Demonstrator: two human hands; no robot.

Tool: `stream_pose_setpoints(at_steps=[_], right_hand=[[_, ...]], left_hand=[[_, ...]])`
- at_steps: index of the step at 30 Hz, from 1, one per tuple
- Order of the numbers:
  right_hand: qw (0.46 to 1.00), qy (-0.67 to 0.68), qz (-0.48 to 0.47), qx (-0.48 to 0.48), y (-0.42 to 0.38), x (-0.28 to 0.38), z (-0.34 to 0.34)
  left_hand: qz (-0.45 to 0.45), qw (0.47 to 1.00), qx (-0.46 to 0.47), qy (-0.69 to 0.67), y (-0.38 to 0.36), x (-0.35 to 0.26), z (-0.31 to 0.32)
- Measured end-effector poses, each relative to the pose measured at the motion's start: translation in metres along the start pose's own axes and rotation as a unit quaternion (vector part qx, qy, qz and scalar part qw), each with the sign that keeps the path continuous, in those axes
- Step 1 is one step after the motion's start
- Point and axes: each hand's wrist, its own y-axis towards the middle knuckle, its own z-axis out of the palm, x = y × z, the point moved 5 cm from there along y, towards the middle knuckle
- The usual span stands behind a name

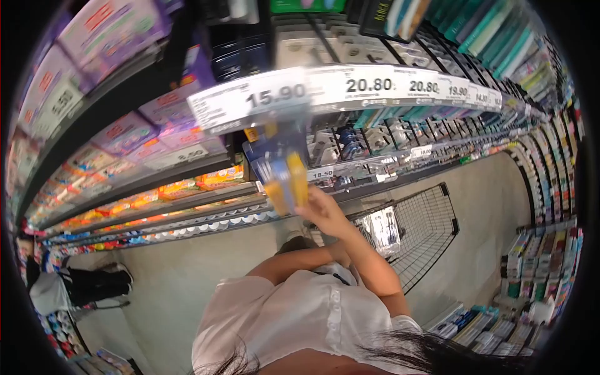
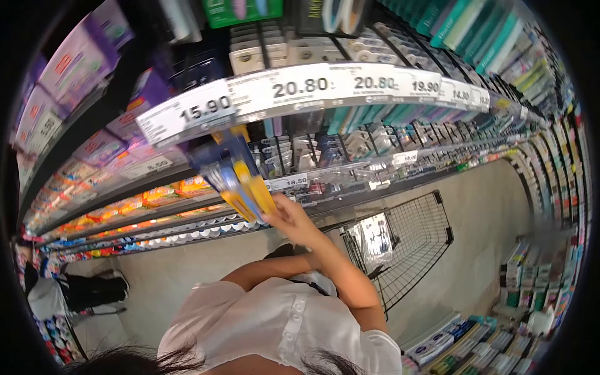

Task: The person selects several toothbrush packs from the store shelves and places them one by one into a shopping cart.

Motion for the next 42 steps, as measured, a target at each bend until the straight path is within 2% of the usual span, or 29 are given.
stream_pose_setpoints(at_steps=[2,4,5,6,7,8,9,11,13,15,19,20,21,22,23,25,28,29,31,32,35,36,39,42], right_hand=[[0.998,-0.008,0.037,-0.044,-0.04,-0.017,-0.023],[0.982,0.007,0.146,-0.115,-0.102,-0.057,-0.062],[0.971,0.093,0.138,-0.174,-0.136,-0.075,-0.08],[0.953,0.08,0.145,-0.252,-0.172,-0.087,-0.101],[0.932,0.095,0.14,-0.321,-0.214,-0.107,-0.123],[0.908,0.105,0.122,-0.387,-0.261,-0.131,-0.145],[0.877,0.082,0.14,-0.452,-0.291,-0.123,-0.154],[0.808,0.119,0.137,-0.561,-0.351,-0.135,-0.173],[0.769,0.117,0.151,-0.61,-0.407,-0.168,-0.198],[0.713,0.092,0.192,-0.669,-0.428,-0.185,-0.215],[0.67,0.02,0.306,-0.675,-0.458,-0.287,-0.272],[0.699,-0.075,0.328,-0.631,-0.464,-0.321,-0.29],[0.683,-0.125,0.38,-0.611,-0.474,-0.361,-0.303],[0.688,-0.077,0.402,-0.599,-0.461,-0.363,-0.304],[0.657,-0.265,0.41,-0.574,-0.475,-0.411,-0.319],[0.67,-0.27,0.423,-0.547,-0.457,-0.425,-0.324],[0.71,-0.287,0.382,-0.517,-0.443,-0.479,-0.333],[0.703,-0.244,0.418,-0.521,-0.448,-0.491,-0.329],[0.682,-0.163,0.484,-0.523,-0.431,-0.47,-0.324],[0.649,-0.101,0.49,-0.573,-0.429,-0.46,-0.32],[0.598,-0.22,0.527,-0.562,-0.444,-0.466,-0.309],[0.608,-0.19,0.54,-0.549,-0.451,-0.469,-0.302],[0.643,-0.212,0.561,-0.477,-0.456,-0.454,-0.284],[0.661,-0.192,0.559,-0.464,-0.452,-0.409,-0.271]], left_hand=[[-0.042,0.995,0.056,0.075,0.0,0.016,0.01],[-0.08,0.979,0.114,0.15,0.001,0.042,0.024],[-0.072,0.964,0.13,0.219,0.005,0.061,0.036],[-0.064,0.945,0.144,0.286,0.008,0.08,0.047],[-0.087,0.933,0.155,0.313,0.006,0.065,0.042],[-0.109,0.92,0.167,0.338,0.007,0.024,0.019],[-0.127,0.905,0.18,0.364,0.008,0.002,0.001],[-0.103,0.901,0.188,0.378,0.008,0.0,0.001],[-0.127,0.884,0.235,0.383,0.006,0.009,0.007],[-0.129,0.884,0.249,0.374,0.005,0.008,0.009],[-0.15,0.879,0.279,0.356,0.006,0.007,0.009],[-0.157,0.874,0.29,0.356,0.003,0.012,0.012],[-0.167,0.871,0.298,0.354,0.001,0.015,0.018],[-0.175,0.876,0.292,0.342,0.001,0.012,0.02],[-0.181,0.879,0.287,0.335,0.003,0.005,0.016],[-0.207,0.878,0.287,0.321,0.009,-0.001,0.01],[-0.214,0.875,0.298,0.316,0.006,0.002,0.012],[-0.217,0.872,0.305,0.316,0.004,0.007,0.014],[-0.22,0.871,0.306,0.317,0.005,0.012,0.017],[-0.222,0.872,0.301,0.316,0.006,0.012,0.017],[-0.235,0.867,0.303,0.317,0.011,0.01,0.014],[-0.237,0.867,0.305,0.316,0.013,0.009,0.014],[-0.215,0.865,0.314,0.326,0.017,0.01,0.014],[-0.193,0.869,0.313,0.33,0.02,0.01,0.013]])
